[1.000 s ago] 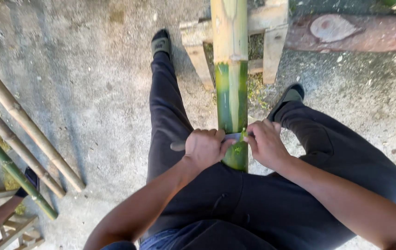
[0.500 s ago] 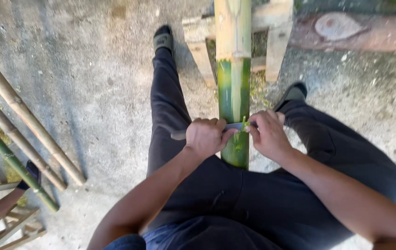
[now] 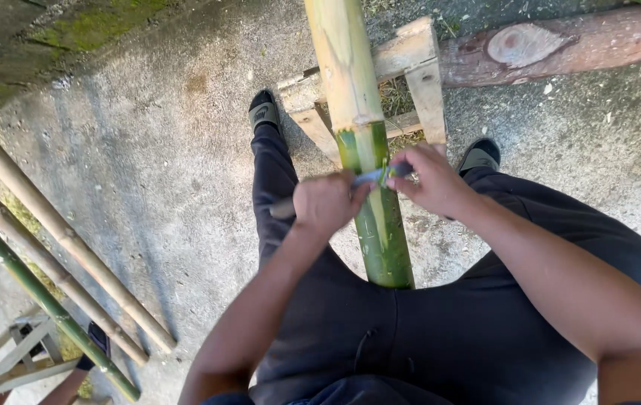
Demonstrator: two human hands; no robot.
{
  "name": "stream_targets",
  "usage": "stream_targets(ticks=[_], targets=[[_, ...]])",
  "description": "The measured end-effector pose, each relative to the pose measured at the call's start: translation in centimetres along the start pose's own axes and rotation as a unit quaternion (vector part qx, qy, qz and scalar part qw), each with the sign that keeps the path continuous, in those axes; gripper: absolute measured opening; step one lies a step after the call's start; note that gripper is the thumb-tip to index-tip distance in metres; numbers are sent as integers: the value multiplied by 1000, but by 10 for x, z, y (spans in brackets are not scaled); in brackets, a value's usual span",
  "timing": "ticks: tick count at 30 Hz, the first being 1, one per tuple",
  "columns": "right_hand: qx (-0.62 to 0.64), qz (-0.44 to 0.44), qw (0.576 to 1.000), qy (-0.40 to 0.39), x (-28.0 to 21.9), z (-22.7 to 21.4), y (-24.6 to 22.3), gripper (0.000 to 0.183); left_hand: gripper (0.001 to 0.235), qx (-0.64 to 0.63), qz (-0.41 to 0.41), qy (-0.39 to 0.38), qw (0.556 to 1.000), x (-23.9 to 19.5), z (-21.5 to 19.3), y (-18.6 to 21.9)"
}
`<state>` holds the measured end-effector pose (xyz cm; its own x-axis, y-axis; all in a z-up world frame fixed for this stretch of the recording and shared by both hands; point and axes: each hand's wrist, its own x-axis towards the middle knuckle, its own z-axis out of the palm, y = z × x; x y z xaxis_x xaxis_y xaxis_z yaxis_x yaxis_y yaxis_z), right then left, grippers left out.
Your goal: The person is using a knife to carve and shape a bamboo stalk held between their legs on a wooden stand.
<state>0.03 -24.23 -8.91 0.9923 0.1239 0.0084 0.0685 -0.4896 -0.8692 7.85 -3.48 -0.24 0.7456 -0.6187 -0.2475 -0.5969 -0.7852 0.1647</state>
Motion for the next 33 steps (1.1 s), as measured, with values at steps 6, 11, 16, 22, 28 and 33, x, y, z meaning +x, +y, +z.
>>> stream_targets(ticks=[6,11,16,22,28,33], targets=[[25,21,995,94,37,-4,17,29,46,75,24,-34,996,65,-34,-4],[34,32,990,131,60,-6,31,32,45,115,41,-21,992,92,-33,-14],[65,30,987,145,74,-8,40,29,46,129,68,40,989,104,-37,-13],[8,-4,989,150,74,1,47,26,49,133,40,0,990,100,-39,-6],[4,15,998,55,57,-8,40,24,49,117,14,-31,993,80,-28,2],[36,87,994,60,67,1,46,27,52,147,26,-71,986,102,-43,4]])
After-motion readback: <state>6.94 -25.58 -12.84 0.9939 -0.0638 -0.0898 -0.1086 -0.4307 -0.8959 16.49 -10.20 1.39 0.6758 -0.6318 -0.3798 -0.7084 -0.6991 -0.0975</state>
